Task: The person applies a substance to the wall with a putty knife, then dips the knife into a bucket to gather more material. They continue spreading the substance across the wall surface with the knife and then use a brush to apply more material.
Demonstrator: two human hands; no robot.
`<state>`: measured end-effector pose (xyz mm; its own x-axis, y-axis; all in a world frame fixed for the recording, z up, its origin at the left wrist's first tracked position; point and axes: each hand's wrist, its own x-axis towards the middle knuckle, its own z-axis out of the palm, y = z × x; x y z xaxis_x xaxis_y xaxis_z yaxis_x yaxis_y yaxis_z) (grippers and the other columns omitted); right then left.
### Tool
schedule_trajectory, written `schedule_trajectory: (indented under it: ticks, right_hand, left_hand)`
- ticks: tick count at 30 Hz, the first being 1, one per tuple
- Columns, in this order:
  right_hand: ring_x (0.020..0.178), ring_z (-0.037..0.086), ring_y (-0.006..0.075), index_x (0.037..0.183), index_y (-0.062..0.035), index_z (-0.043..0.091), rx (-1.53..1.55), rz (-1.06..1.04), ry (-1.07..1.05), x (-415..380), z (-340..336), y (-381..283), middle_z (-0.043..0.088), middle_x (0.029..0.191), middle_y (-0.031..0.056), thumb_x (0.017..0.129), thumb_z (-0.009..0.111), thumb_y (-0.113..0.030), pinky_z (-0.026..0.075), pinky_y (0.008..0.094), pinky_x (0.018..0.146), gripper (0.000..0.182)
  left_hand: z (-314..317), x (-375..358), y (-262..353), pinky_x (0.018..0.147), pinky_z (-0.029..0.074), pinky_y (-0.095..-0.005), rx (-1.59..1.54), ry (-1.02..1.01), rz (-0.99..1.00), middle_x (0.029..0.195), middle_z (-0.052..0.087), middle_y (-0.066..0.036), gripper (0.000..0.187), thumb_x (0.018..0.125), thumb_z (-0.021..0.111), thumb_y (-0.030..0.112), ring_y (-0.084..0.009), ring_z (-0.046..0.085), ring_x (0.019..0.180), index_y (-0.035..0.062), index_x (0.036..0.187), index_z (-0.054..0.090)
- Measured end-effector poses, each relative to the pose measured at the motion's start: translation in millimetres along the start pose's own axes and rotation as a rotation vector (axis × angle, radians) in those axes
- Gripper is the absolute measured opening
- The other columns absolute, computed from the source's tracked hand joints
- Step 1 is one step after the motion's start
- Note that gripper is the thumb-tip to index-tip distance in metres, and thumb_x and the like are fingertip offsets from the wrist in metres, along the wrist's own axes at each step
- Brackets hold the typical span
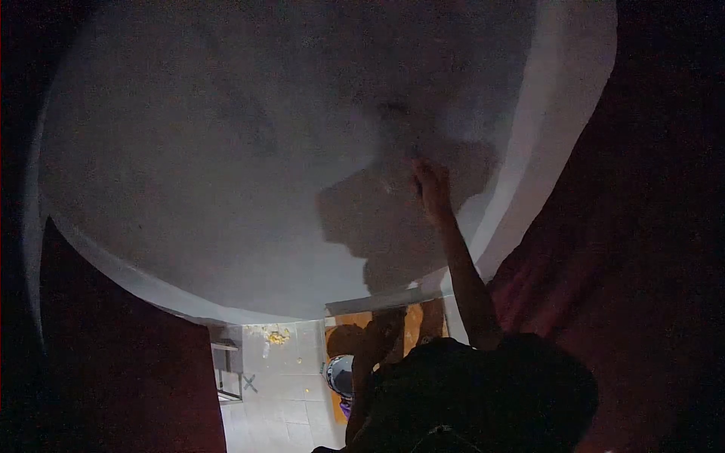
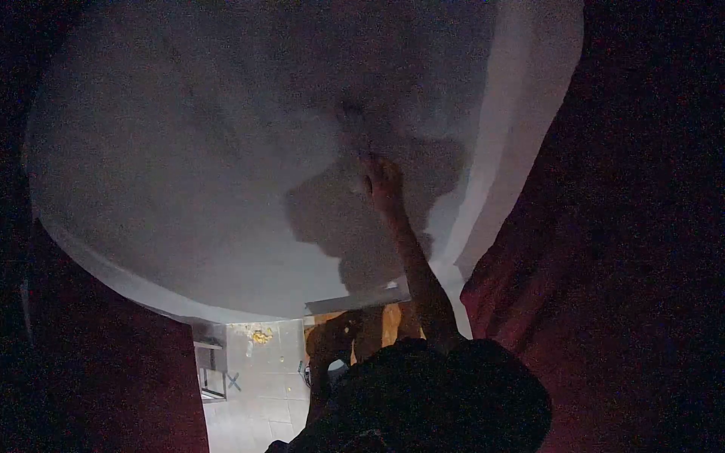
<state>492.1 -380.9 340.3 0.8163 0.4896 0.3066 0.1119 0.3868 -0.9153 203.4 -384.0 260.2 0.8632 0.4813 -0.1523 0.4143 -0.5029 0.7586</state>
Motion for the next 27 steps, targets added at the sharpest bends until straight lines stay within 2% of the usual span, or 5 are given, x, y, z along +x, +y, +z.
schedule_trajectory:
  ticks: [9, 12, 13, 21, 27]
  right_hand:
    - [0.053, 0.052, 0.0167, 0.072, -0.0074, 0.059, -0.574, 0.005, 0.176, -73, -86, 317, 0.053, 0.058, 0.0053, 0.084, 0.056, -0.034, 0.041, 0.0359, 0.049, 0.029]
    - [0.072, 0.06, 0.0253, 0.086, -0.0047, 0.062, -0.497, 0.406, -0.092, -84, -106, 314, 0.06, 0.077, 0.0101, 0.078, 0.062, -0.032, 0.049, 0.0465, 0.064, 0.028]
    - [0.069, 0.06, 0.0242, 0.081, -0.0049, 0.062, -0.758, 0.315, -0.149, -73, -104, 301, 0.06, 0.074, 0.0095, 0.078, 0.062, -0.032, 0.049, 0.0452, 0.062, 0.027]
    - [0.047, 0.039, 0.0066, 0.075, -0.0076, 0.057, -0.011, 0.04, 0.083, 1, -23, 33, 0.045, 0.057, -0.0022, 0.089, 0.052, -0.031, 0.031, 0.0251, 0.042, 0.027]
    - [0.048, 0.04, 0.0077, 0.079, -0.005, 0.058, -0.024, -0.156, 0.173, -4, -13, 45, 0.045, 0.059, -0.0021, 0.09, 0.051, -0.026, 0.033, 0.023, 0.044, 0.025]
  left_hand:
    - [13, 9, -19, 0.077, 0.048, -0.0343, -0.105, -0.027, 0.112, 0.103, 0.064, -0.011, 0.026, 0.087, 0.053, 0.02, -0.0254, 0.063, 0.09, 0.0122, 0.111, 0.06]
    - [14, 11, -19, 0.078, 0.048, -0.0347, -0.105, -0.035, 0.122, 0.104, 0.064, -0.012, 0.026, 0.087, 0.053, 0.019, -0.0258, 0.062, 0.091, 0.0114, 0.11, 0.06]
    - [16, 12, -19, 0.078, 0.048, -0.0349, -0.107, -0.039, 0.126, 0.104, 0.064, -0.012, 0.026, 0.087, 0.053, 0.019, -0.0259, 0.062, 0.091, 0.0112, 0.11, 0.06]
    - [16, 16, -17, 0.081, 0.046, -0.036, -0.12, -0.073, 0.154, 0.106, 0.063, -0.012, 0.024, 0.087, 0.053, 0.018, -0.027, 0.061, 0.094, 0.0093, 0.109, 0.059]
    - [17, 18, -17, 0.083, 0.046, -0.0369, -0.123, -0.089, 0.173, 0.107, 0.062, -0.013, 0.024, 0.087, 0.052, 0.017, -0.0278, 0.06, 0.096, 0.0079, 0.108, 0.059]
